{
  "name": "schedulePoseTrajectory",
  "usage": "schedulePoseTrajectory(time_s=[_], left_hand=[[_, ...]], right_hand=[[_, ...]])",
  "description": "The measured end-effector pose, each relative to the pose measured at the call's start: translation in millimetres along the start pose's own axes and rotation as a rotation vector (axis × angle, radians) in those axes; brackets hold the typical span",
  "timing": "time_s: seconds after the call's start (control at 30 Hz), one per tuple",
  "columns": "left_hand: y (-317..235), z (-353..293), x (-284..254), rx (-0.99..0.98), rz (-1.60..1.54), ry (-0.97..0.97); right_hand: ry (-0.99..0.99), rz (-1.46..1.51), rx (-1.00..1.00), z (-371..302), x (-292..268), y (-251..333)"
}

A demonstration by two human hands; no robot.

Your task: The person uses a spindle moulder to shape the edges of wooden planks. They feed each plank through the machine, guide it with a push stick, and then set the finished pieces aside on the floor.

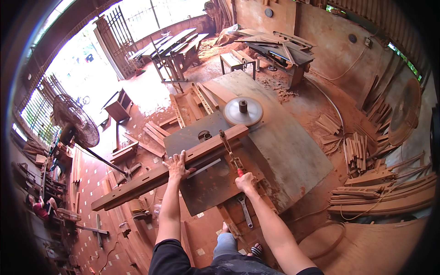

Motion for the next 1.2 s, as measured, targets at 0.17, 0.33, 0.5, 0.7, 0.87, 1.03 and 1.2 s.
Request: schedulePoseTrajectory(time_s=[0.17,0.33,0.5,0.7,0.87,1.03,1.2], left_hand=[[1,11,-11,-0.01,-0.001,0.008],[2,11,-9,-0.003,-0.016,0.001],[-2,11,-13,0.011,-0.009,-0.023],[-3,13,-14,0.017,0.003,-0.006],[3,11,-13,0.02,0.018,-0.035],[-5,16,-17,0.014,0.002,-0.004],[3,13,-13,-0.012,0.006,0.018]], right_hand=[[0.017,0.009,0.015,3,-4,13],[0.032,0.046,0.028,4,-1,12],[0.038,0.055,0.027,14,8,9],[0.035,0.058,0.027,13,6,11],[0.048,0.056,0.043,2,-1,18],[0.069,0.061,0.046,12,2,14],[0.076,0.067,0.034,3,-1,20]])
Point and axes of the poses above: each hand's wrist, its own z-axis towards the middle knuckle, its own x-axis out of the palm, y = z × x, the point moved 5 cm from there along z, towards the middle knuckle, and after that the axes turned 11 degrees about x, right-handed, at the moved point
